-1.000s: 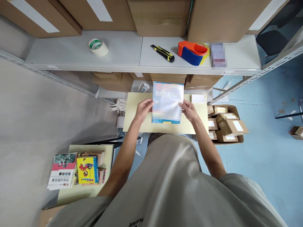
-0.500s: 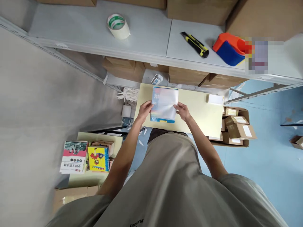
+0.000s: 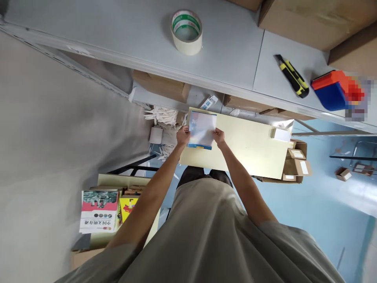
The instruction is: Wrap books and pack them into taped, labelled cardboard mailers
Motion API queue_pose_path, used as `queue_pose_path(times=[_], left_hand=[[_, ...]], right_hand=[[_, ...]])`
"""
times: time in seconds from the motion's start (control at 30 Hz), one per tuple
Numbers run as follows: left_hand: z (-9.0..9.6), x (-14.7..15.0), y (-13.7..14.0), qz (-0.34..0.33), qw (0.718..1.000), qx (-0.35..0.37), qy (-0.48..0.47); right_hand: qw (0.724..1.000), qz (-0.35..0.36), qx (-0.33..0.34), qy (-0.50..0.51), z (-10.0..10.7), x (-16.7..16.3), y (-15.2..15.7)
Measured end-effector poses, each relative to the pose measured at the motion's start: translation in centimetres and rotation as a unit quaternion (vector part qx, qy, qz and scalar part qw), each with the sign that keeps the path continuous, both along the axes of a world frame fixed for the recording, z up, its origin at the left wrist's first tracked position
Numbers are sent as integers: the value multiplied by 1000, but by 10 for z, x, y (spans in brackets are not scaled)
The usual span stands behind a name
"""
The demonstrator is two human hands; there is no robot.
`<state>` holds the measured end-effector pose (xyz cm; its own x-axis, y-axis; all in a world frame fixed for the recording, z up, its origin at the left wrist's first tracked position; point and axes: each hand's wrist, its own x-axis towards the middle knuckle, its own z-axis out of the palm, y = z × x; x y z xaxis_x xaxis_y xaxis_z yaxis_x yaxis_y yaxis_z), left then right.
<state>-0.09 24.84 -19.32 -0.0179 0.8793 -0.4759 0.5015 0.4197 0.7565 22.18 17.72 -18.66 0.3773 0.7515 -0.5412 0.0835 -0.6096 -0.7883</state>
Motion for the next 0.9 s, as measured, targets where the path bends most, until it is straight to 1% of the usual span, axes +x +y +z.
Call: queue_pose_path(times=[0.1,0.23,0.37,0.4,0.47,0.57,0.63,0.77,0.9], left_hand=[[-14,-4,9,-26,999,-9,25],[-22,-10,13,-52,998,-18,44],[-19,-8,9,-85,992,-52,74],[-17,-8,7,-85,992,-56,78],[-10,-10,-3,-63,994,-52,67],[6,-25,-29,-13,999,-30,27],[17,-42,-55,16,1000,-11,9],[39,-77,-117,85,995,32,-37],[62,-101,-183,147,984,80,-59]], right_hand=[[995,-33,-62,-75,-8,-9,7],[976,-56,-139,-161,-8,-20,10],[958,-37,-183,-219,1,-28,18],[955,-28,-188,-230,4,-29,21],[949,-13,-189,-251,13,-30,24],[948,10,-167,-272,31,-31,18],[951,33,-134,-275,43,-31,3],[964,66,-29,-255,61,-33,-44],[974,92,63,-198,69,-44,-96]])
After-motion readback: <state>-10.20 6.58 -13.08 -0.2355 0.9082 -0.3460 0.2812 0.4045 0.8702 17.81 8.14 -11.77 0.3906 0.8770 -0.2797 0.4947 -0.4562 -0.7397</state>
